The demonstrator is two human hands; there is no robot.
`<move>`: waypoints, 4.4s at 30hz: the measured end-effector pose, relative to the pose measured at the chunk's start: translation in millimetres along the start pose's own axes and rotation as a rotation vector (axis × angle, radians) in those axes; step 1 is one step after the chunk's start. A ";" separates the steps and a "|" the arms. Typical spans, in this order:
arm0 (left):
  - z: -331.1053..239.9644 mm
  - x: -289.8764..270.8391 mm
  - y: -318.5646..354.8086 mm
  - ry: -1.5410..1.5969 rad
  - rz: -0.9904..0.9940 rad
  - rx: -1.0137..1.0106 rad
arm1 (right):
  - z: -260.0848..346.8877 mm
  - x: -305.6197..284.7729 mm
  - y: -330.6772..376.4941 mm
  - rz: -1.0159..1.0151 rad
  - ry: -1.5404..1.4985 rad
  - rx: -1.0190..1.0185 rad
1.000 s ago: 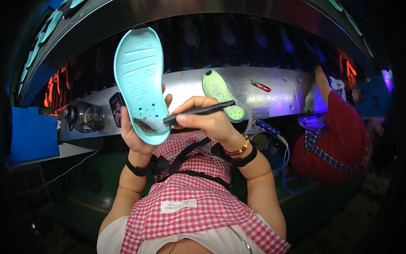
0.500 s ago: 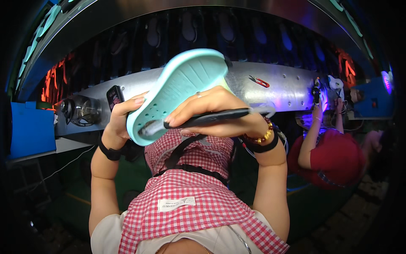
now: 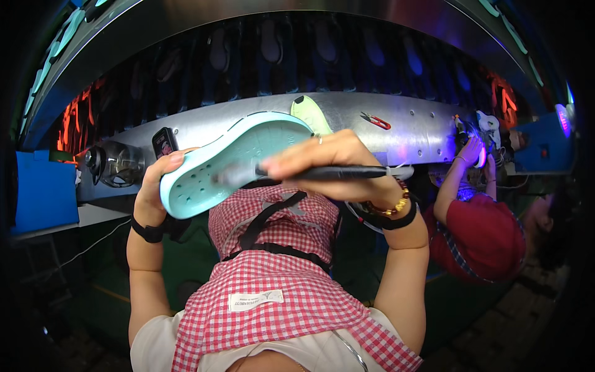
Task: Apply adhesive or primer to the interior of footwear soles using a brush.
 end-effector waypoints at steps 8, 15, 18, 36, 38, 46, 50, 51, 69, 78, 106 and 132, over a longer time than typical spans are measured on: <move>-8.2 3.9 11.0 0.708 0.397 0.030 | 23.4 0.6 7.4 -0.071 -0.006 -0.089; 40.4 49.1 -33.3 0.856 0.267 0.022 | -42.7 6.4 3.4 -0.391 -0.158 0.384; 51.1 38.3 -40.2 0.764 -0.150 0.077 | -30.8 26.4 6.0 -0.307 0.189 0.013; -1.1 20.9 -20.9 0.816 -0.258 0.488 | -26.7 16.9 12.6 -0.265 -0.086 0.354; -7.3 22.2 -22.0 0.815 -0.140 0.550 | -15.5 26.2 15.4 -0.119 -0.068 0.136; -24.9 32.2 -5.3 0.861 -0.172 0.485 | -55.4 27.8 18.3 -0.300 -0.732 0.390; -7.3 58.2 1.4 1.005 0.088 0.462 | -52.3 40.1 23.1 -0.372 -0.778 0.474; -3.0 60.3 -1.0 1.116 0.127 0.394 | -50.4 39.0 24.8 -0.354 -0.585 0.429; -10.6 32.1 -18.8 0.837 -0.107 0.365 | -8.0 15.6 -12.6 -0.153 -0.201 0.104; -5.9 49.5 -17.1 0.783 0.158 -0.035 | 11.2 20.9 -9.6 0.045 -0.117 -0.045; 20.3 47.1 -30.5 0.578 0.077 -0.150 | -38.2 -8.8 -18.2 -0.191 -0.036 0.373; -242.3 -4.7 -75.3 1.109 0.093 0.428 | -77.7 -49.2 59.1 -0.816 -0.686 0.284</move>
Point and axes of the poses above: each hand's wrist, its own y-axis away from the middle knuckle, its own x-axis out of the palm, z = x × y, the point moved 7 cm from there along -y, towards the middle knuckle, and after that the axes turned 15 degrees about -z, right-handed, at the moved point
